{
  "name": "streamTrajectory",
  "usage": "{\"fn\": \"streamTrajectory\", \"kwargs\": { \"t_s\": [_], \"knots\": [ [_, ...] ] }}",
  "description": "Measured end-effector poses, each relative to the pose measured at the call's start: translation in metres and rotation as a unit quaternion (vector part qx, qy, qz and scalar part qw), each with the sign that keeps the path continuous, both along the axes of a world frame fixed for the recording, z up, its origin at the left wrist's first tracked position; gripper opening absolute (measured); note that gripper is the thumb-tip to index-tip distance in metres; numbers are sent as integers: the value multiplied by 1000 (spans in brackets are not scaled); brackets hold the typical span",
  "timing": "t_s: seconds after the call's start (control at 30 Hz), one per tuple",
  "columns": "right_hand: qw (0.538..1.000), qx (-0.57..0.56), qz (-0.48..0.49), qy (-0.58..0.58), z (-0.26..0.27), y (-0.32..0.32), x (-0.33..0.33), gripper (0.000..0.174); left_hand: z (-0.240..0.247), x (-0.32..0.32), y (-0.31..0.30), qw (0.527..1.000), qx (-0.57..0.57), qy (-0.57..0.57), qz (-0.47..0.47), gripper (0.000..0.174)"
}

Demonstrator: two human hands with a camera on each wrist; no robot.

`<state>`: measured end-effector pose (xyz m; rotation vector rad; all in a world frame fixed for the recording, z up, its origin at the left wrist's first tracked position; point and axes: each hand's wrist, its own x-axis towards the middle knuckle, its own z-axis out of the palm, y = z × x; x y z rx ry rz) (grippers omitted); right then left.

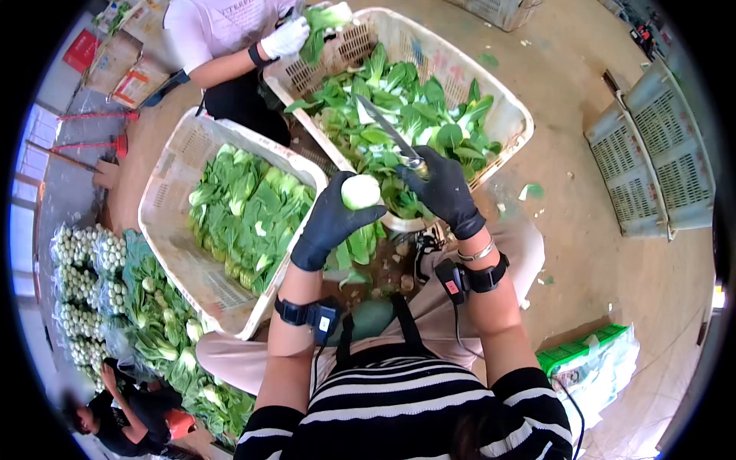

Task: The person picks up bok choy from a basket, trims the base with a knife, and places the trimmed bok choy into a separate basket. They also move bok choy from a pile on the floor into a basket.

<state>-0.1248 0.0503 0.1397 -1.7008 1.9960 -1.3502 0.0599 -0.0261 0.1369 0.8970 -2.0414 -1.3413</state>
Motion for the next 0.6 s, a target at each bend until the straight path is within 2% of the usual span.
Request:
{"fn": "streamTrajectory", "kwargs": {
  "t_s": [0.03, 0.07, 0.1, 0.17, 0.2, 0.23, 0.27, 0.3, 0.33, 0.37, 0.4, 0.43, 0.47, 0.5, 0.53, 0.57, 0.6],
  "knots": [
    [996, -26, 69, -58, 12, 2, 9, 39, -6, 2, 0, 993, 103, 38, -37, 52],
    [986, 7, 131, -103, 25, 3, 16, 46, -8, 3, 1, 977, 180, 76, -79, 50],
    [972, 22, 196, -131, 27, 5, 19, 42, 1, 6, 3, 970, 193, 68, -133, 50],
    [973, 27, 230, -6, 20, 1, 21, 39, 4, 8, 6, 934, 269, 127, -196, 53],
    [967, 50, 245, -41, 15, 1, 22, 37, -4, 8, 6, 927, 258, 148, -229, 55],
    [951, 127, 262, -103, 16, 3, 22, 34, -10, 11, 8, 935, 229, 148, -226, 55],
    [952, 132, 268, -73, 13, -1, 26, 30, -20, 22, 6, 925, 246, 147, -251, 50],
    [953, 171, 236, -83, 2, 2, 24, 25, -3, 28, 11, 916, 298, 100, -247, 44],
    [942, 205, 236, -125, 2, 6, 23, 21, -63, 16, 8, 941, 196, 133, -243, 40],
    [926, 256, 211, -182, 4, 14, 21, 20, -38, 16, 20, 925, 215, 153, -272, 38],
    [936, 214, 223, -170, -6, 18, 15, 15, -30, 21, 26, 955, 162, 94, -231, 35],
    [930, 244, 202, -186, -11, 24, 6, 13, -27, 18, 33, 922, 210, 193, -261, 35],
    [928, 233, 206, -208, -11, 13, 11, 14, -46, 28, 29, 941, 210, 167, -205, 38],
    [970, 145, 177, -82, -26, 11, -3, 12, -28, 38, 34, 929, 198, 223, -221, 45],
    [977, 179, 92, -66, -38, 4, -18, 9, -21, 69, 42, 944, 179, 261, -96, 46],
    [992, 116, 46, 25, -42, -3, -24, 15, -4, 104, 51, 941, 160, 297, 23, 47],
    [995, 84, 25, 47, -50, -9, -30, 21, -53, 137, 48, 842, 329, 427, 21, 41]
  ]
}}
